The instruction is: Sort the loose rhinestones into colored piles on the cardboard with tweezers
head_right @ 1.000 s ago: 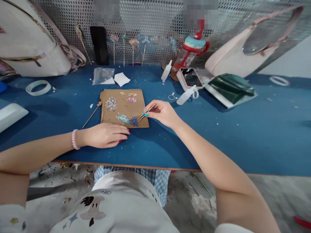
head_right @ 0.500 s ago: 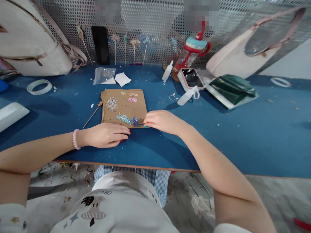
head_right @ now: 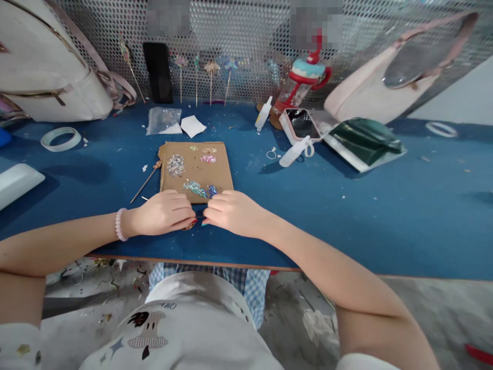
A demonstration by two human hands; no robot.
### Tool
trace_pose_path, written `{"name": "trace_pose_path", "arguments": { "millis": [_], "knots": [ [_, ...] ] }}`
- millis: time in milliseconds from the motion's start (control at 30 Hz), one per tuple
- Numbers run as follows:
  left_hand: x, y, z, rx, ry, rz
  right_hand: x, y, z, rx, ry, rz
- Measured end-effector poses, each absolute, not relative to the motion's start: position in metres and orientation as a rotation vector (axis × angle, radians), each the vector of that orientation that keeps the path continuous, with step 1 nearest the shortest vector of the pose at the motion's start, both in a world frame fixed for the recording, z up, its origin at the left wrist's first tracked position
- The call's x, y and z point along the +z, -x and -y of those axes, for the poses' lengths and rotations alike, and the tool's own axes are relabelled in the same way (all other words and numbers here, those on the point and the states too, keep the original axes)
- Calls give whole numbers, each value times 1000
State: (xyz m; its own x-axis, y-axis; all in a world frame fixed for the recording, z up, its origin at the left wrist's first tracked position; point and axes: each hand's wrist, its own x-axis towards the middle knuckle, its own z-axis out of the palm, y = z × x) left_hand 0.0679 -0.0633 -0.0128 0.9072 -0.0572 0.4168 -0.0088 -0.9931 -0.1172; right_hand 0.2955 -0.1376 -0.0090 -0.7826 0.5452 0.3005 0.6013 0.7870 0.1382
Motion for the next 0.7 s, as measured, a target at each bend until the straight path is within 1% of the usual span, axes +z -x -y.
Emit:
{"name": "trace_pose_path", "arguments": {
  "millis": [133,267,333,567,700],
  "knots": [
    [-10,-67,62,-759,2884,-21,1,-314,132,-188,943,2747],
    [-9,-67,59,-779,2907,-2,9,-329,128,108,1050,2757],
    [-9,-67,59,-765,2931,8,9,-336,127,203,1079,2738],
    [-11,-66,58,-710,3011,54,7,-364,122,366,1254,2589],
    [-11,-68,58,-729,3008,0,6,-368,118,408,1218,2642]
  ]
}}
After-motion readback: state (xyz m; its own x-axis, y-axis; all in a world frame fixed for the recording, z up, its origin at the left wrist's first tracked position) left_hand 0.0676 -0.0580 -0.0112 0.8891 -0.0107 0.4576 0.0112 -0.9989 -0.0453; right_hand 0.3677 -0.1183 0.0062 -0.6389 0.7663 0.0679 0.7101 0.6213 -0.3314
